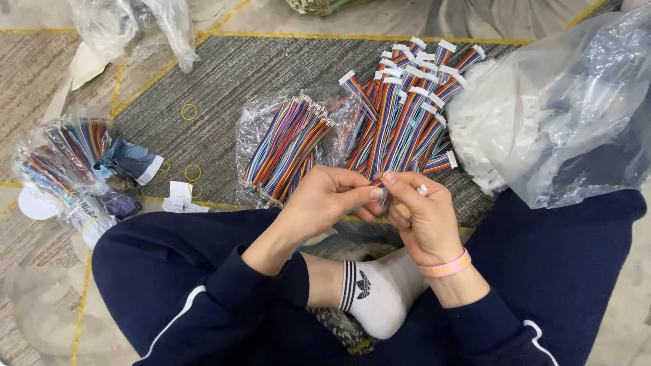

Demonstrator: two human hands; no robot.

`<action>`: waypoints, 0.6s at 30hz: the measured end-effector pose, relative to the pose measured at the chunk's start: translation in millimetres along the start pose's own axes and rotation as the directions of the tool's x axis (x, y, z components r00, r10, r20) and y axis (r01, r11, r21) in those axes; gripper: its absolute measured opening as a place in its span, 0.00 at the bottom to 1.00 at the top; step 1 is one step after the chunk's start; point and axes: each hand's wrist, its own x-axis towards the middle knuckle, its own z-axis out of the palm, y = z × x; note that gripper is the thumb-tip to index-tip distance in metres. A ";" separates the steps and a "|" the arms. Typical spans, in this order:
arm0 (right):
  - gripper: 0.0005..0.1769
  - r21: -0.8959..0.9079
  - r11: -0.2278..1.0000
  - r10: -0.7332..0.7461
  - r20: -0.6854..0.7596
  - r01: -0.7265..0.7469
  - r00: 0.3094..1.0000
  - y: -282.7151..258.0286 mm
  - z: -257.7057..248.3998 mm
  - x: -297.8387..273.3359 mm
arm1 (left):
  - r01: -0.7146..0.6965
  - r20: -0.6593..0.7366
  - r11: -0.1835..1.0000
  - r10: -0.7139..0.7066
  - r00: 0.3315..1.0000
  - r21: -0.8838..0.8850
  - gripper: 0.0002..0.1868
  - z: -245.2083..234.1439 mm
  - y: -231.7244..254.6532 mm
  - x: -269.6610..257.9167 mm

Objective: Organizing and preparing wire bundles by attaching small white connectors to the ends of multi-colored ribbon cables while sitting on the floor.

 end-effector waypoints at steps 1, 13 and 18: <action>0.05 0.001 1.000 -0.001 -0.001 0.001 1.000 1.3 -0.1 0.5 | 0.000 0.001 1.000 0.000 1.000 0.001 0.07 -0.7 -1.7 0.6; 0.26 0.025 0.973 0.229 0.078 -0.231 0.970 3.6 -17.3 12.8 | 0.048 0.000 0.999 -0.048 0.999 0.000 0.07 -20.8 5.6 4.7; 0.21 0.024 0.970 0.240 0.096 -0.243 0.966 1.1 -17.1 11.2 | 0.080 0.160 0.996 -0.075 0.984 -0.024 0.07 -25.5 2.5 6.2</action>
